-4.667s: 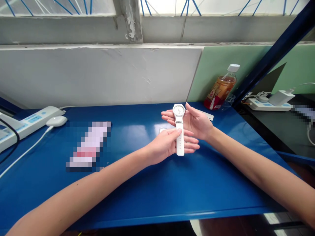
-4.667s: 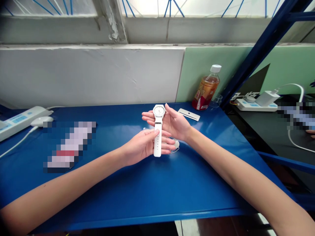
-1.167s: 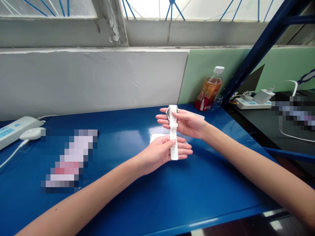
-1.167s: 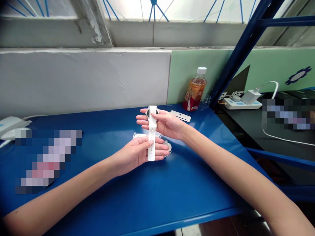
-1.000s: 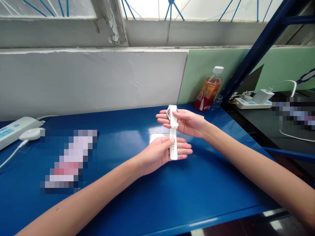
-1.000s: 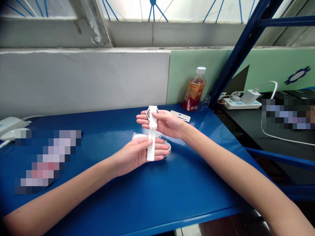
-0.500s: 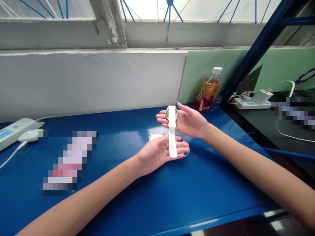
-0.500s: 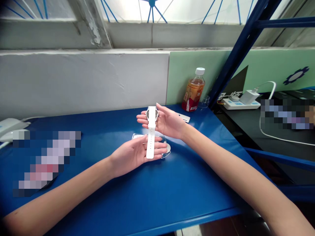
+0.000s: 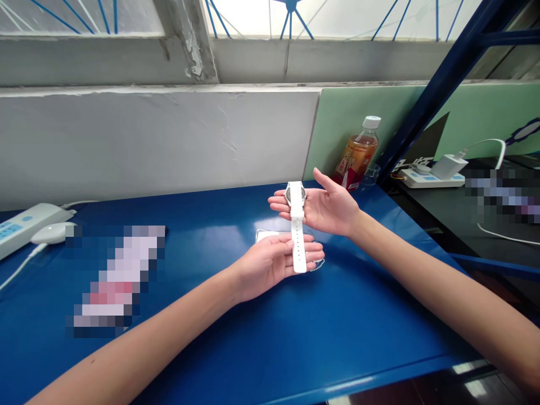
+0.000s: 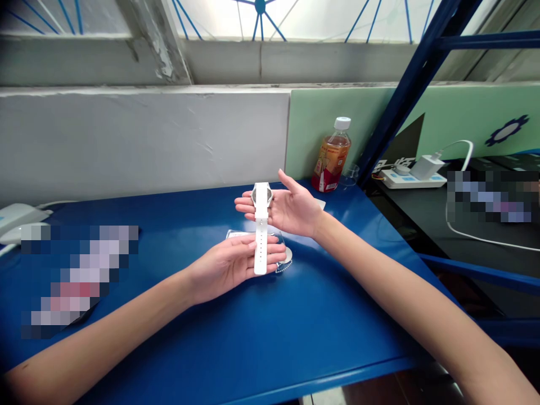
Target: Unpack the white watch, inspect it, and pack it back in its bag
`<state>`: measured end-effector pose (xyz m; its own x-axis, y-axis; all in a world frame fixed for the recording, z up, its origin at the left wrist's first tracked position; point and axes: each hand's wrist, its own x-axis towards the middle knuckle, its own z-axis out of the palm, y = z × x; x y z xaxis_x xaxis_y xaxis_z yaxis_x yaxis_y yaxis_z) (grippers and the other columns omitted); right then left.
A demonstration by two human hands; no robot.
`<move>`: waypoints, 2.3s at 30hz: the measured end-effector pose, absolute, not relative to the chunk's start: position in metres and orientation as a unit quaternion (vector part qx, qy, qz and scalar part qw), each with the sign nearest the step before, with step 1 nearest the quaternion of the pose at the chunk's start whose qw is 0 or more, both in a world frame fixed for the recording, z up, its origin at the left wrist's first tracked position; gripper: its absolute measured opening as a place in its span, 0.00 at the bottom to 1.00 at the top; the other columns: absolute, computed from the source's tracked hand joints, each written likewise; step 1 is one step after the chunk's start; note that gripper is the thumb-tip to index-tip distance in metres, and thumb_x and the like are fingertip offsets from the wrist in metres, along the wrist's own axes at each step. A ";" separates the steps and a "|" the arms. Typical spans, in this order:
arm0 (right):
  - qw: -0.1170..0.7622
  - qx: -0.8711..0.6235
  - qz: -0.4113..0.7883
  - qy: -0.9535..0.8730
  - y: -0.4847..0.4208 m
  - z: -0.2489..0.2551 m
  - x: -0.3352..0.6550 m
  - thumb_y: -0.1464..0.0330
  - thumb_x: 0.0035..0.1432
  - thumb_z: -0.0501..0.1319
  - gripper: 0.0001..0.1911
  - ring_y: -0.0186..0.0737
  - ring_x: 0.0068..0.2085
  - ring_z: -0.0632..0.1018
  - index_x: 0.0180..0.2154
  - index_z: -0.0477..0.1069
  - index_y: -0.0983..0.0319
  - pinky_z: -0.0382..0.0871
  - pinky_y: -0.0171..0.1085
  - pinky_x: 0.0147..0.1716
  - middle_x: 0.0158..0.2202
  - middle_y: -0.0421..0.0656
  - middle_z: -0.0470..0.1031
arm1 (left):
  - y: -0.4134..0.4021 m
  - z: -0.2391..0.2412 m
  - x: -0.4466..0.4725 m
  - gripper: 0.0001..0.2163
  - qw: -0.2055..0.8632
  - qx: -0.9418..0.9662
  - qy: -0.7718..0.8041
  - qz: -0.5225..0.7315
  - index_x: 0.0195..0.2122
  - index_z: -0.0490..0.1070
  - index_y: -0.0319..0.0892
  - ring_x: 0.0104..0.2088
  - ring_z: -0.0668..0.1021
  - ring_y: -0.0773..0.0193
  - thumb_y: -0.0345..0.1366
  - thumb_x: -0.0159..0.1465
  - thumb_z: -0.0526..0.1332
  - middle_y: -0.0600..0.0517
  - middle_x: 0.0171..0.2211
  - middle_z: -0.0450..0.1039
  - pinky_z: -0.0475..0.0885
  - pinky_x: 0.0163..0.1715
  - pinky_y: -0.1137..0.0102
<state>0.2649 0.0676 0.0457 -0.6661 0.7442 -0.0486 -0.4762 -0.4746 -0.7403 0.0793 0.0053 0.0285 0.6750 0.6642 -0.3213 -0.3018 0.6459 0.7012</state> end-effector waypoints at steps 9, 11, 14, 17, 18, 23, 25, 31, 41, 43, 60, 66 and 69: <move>0.351 -0.180 0.845 -0.362 0.068 0.044 0.265 0.46 0.67 0.38 0.42 0.52 0.58 0.74 0.53 0.70 0.75 0.61 0.47 0.62 0.55 0.59 0.75 | 0.005 0.028 0.077 0.12 0.861 0.324 0.279 0.275 0.52 0.70 0.29 0.51 0.79 0.49 0.25 0.69 0.56 0.32 0.52 0.75 0.69 0.57 0.56; 0.349 -0.179 0.845 -0.363 0.068 0.044 0.266 0.46 0.68 0.37 0.42 0.52 0.58 0.74 0.53 0.69 0.75 0.61 0.48 0.62 0.55 0.59 0.74 | 0.005 0.028 0.077 0.12 0.860 0.329 0.278 0.273 0.52 0.70 0.29 0.52 0.79 0.49 0.25 0.69 0.56 0.33 0.53 0.74 0.67 0.58 0.56; 0.347 -0.181 0.845 -0.366 0.067 0.044 0.266 0.46 0.68 0.37 0.42 0.53 0.58 0.73 0.54 0.69 0.75 0.61 0.49 0.62 0.55 0.60 0.74 | 0.005 0.028 0.077 0.12 0.858 0.334 0.280 0.272 0.52 0.71 0.28 0.53 0.79 0.49 0.25 0.69 0.56 0.32 0.53 0.74 0.67 0.59 0.56; 0.342 -0.179 0.845 -0.369 0.067 0.045 0.266 0.46 0.67 0.36 0.42 0.53 0.59 0.73 0.54 0.69 0.75 0.60 0.49 0.62 0.55 0.59 0.74 | 0.005 0.028 0.077 0.12 0.855 0.338 0.287 0.270 0.52 0.71 0.28 0.52 0.79 0.49 0.26 0.69 0.55 0.32 0.52 0.75 0.67 0.59 0.56; 0.340 -0.178 0.845 -0.372 0.067 0.046 0.266 0.46 0.67 0.36 0.43 0.53 0.59 0.73 0.54 0.69 0.74 0.60 0.49 0.62 0.56 0.59 0.74 | 0.005 0.028 0.077 0.12 0.854 0.339 0.288 0.269 0.52 0.71 0.28 0.52 0.79 0.50 0.26 0.69 0.55 0.32 0.52 0.75 0.67 0.59 0.56; 0.337 -0.168 0.845 -0.380 0.066 0.048 0.266 0.45 0.67 0.36 0.43 0.54 0.59 0.73 0.55 0.68 0.74 0.58 0.50 0.63 0.56 0.59 0.73 | 0.006 0.027 0.076 0.13 0.857 0.351 0.275 0.260 0.52 0.71 0.29 0.52 0.79 0.49 0.25 0.69 0.55 0.33 0.52 0.75 0.66 0.59 0.55; 0.334 -0.171 0.846 -0.379 0.066 0.048 0.265 0.45 0.67 0.36 0.43 0.54 0.59 0.73 0.55 0.68 0.74 0.58 0.51 0.63 0.56 0.59 0.73 | 0.006 0.026 0.076 0.13 0.857 0.355 0.270 0.257 0.52 0.71 0.29 0.53 0.78 0.49 0.25 0.68 0.55 0.33 0.52 0.75 0.67 0.59 0.54; 0.330 -0.186 0.839 -0.391 0.065 0.046 0.264 0.52 0.70 0.36 0.35 0.50 0.56 0.75 0.56 0.68 0.69 0.60 0.50 0.62 0.55 0.53 0.75 | 0.006 0.026 0.076 0.13 0.855 0.356 0.274 0.261 0.51 0.72 0.29 0.53 0.78 0.47 0.27 0.68 0.57 0.32 0.52 0.75 0.66 0.59 0.54; 0.385 -0.200 0.819 -0.376 0.066 0.044 0.263 0.62 0.71 0.41 0.25 0.40 0.43 0.79 0.52 0.71 0.66 0.67 0.43 0.55 0.42 0.46 0.80 | 0.007 0.026 0.074 0.14 0.852 0.355 0.264 0.280 0.51 0.73 0.30 0.51 0.79 0.48 0.26 0.64 0.59 0.35 0.49 0.78 0.69 0.55 0.55; 0.383 -0.192 0.819 -0.383 0.066 0.043 0.263 0.63 0.71 0.41 0.25 0.41 0.45 0.79 0.52 0.71 0.66 0.67 0.43 0.56 0.43 0.47 0.80 | 0.007 0.026 0.074 0.13 0.838 0.376 0.277 0.284 0.50 0.74 0.32 0.51 0.80 0.50 0.29 0.64 0.64 0.36 0.48 0.78 0.70 0.55 0.58; 0.345 -0.193 0.732 -0.555 0.054 0.045 0.253 0.57 0.65 0.59 0.20 0.48 0.57 0.75 0.53 0.72 0.60 0.65 0.48 0.58 0.54 0.49 0.76 | 0.005 0.027 0.079 0.19 0.800 0.388 0.327 0.321 0.44 0.75 0.33 0.41 0.83 0.52 0.48 0.64 0.65 0.38 0.40 0.80 0.75 0.46 0.60; 0.380 -0.282 0.576 -0.667 0.055 0.047 0.253 0.56 0.66 0.58 0.18 0.45 0.47 0.79 0.49 0.75 0.60 0.74 0.40 0.44 0.47 0.47 0.79 | 0.006 0.037 0.074 0.19 0.764 0.418 0.361 0.334 0.41 0.77 0.32 0.30 0.83 0.58 0.48 0.64 0.65 0.42 0.31 0.81 0.77 0.39 0.65; 0.398 -0.315 0.493 -0.707 0.059 0.054 0.257 0.59 0.61 0.64 0.16 0.42 0.39 0.79 0.46 0.77 0.62 0.74 0.38 0.39 0.38 0.45 0.80 | 0.007 0.041 0.071 0.19 0.725 0.461 0.380 0.342 0.37 0.78 0.33 0.24 0.81 0.61 0.49 0.63 0.65 0.45 0.26 0.80 0.76 0.33 0.68</move>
